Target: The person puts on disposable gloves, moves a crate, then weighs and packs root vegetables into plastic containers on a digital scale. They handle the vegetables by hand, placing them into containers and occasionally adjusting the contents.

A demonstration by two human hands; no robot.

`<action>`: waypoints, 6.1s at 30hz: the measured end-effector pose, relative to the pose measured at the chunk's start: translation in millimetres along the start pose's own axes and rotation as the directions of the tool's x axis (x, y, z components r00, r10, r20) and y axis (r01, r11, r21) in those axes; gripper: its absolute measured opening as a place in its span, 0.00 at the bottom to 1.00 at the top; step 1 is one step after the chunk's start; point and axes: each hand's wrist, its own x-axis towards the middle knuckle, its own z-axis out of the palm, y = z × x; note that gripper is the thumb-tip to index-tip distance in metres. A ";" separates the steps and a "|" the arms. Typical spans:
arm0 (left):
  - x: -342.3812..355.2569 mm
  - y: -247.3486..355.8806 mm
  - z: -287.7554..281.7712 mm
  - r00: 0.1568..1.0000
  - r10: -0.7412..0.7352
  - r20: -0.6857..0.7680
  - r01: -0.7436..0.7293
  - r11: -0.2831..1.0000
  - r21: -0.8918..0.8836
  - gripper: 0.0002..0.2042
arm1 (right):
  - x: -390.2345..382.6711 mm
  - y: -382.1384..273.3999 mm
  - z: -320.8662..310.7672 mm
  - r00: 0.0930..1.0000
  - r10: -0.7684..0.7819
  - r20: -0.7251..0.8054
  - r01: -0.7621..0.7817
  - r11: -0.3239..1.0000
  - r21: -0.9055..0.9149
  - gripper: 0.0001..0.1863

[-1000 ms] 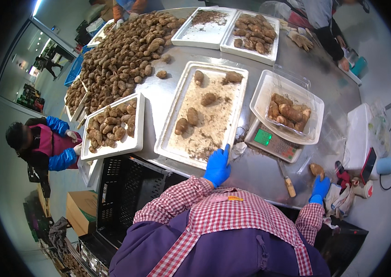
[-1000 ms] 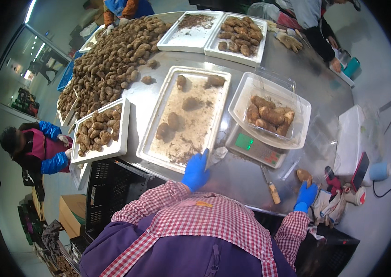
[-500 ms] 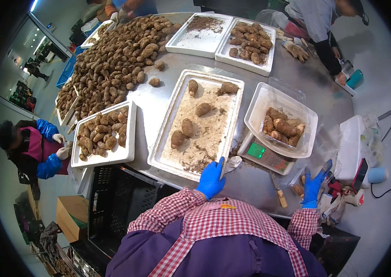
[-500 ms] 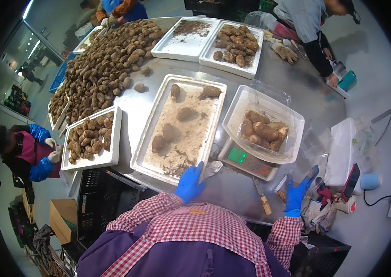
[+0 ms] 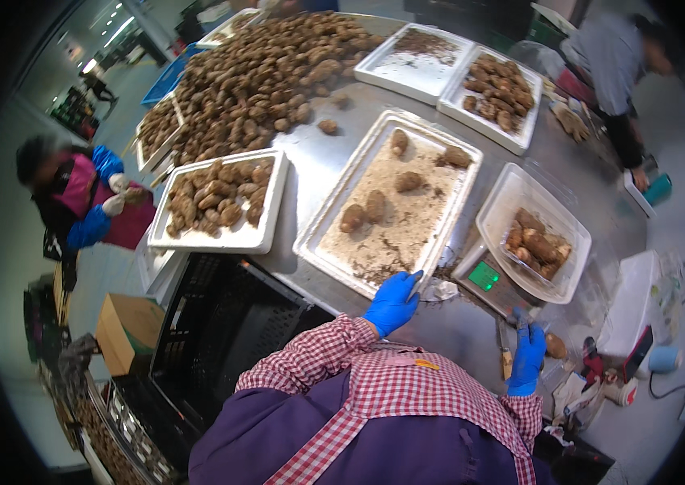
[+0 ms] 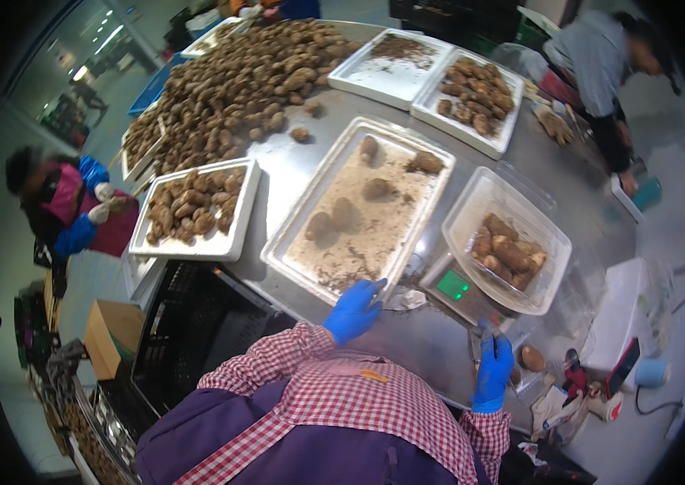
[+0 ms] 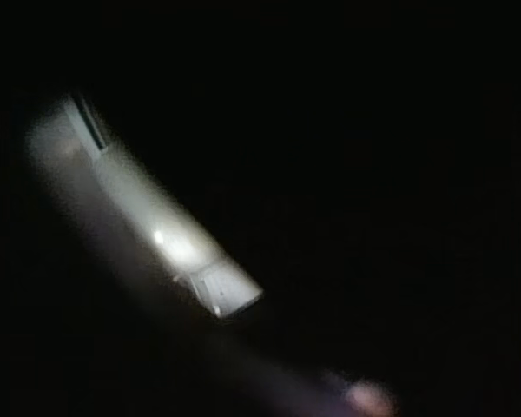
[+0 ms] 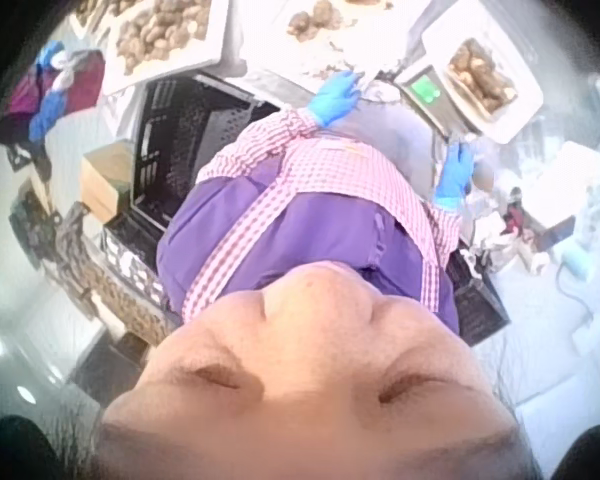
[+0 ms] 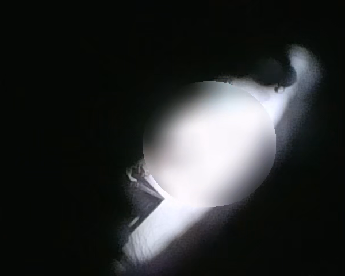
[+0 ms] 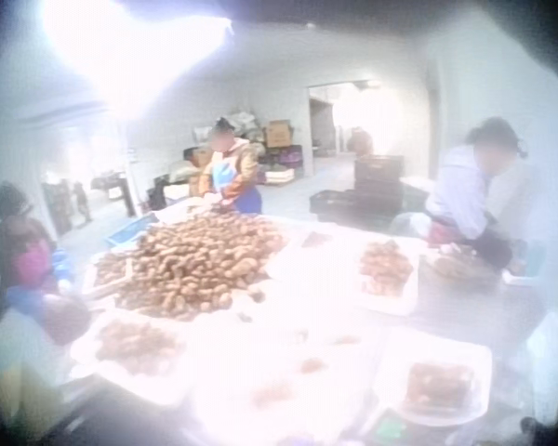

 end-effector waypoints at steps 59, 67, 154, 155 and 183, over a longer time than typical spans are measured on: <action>108.3 -122.8 -111.2 0.912 -0.334 0.239 0.351 0.329 -0.877 0.23 | -20.2 25.1 90.8 0.893 0.187 0.410 0.037 0.876 -0.481 0.15; 90.4 -58.4 -96.0 0.827 -0.014 0.562 0.479 -0.505 -0.718 0.26 | -11.2 30.6 96.2 0.902 0.089 0.423 0.142 0.863 -0.485 0.13; 11.0 -16.8 -12.3 0.789 -0.576 0.214 0.147 -0.161 -0.976 0.19 | 350.9 -14.6 -287.8 0.932 -0.300 -0.205 0.075 0.711 -0.699 0.11; 11.3 -17.0 -14.4 0.806 -0.540 0.242 0.158 -0.198 -0.967 0.19 | 338.1 -33.4 -280.2 0.866 -0.434 -0.249 0.265 0.820 -0.507 0.08; -46.3 56.1 -62.1 0.906 -0.412 0.091 -0.043 -0.305 -0.952 0.26 | 76.1 -28.4 145.7 0.171 -0.496 0.851 0.941 0.338 0.008 0.22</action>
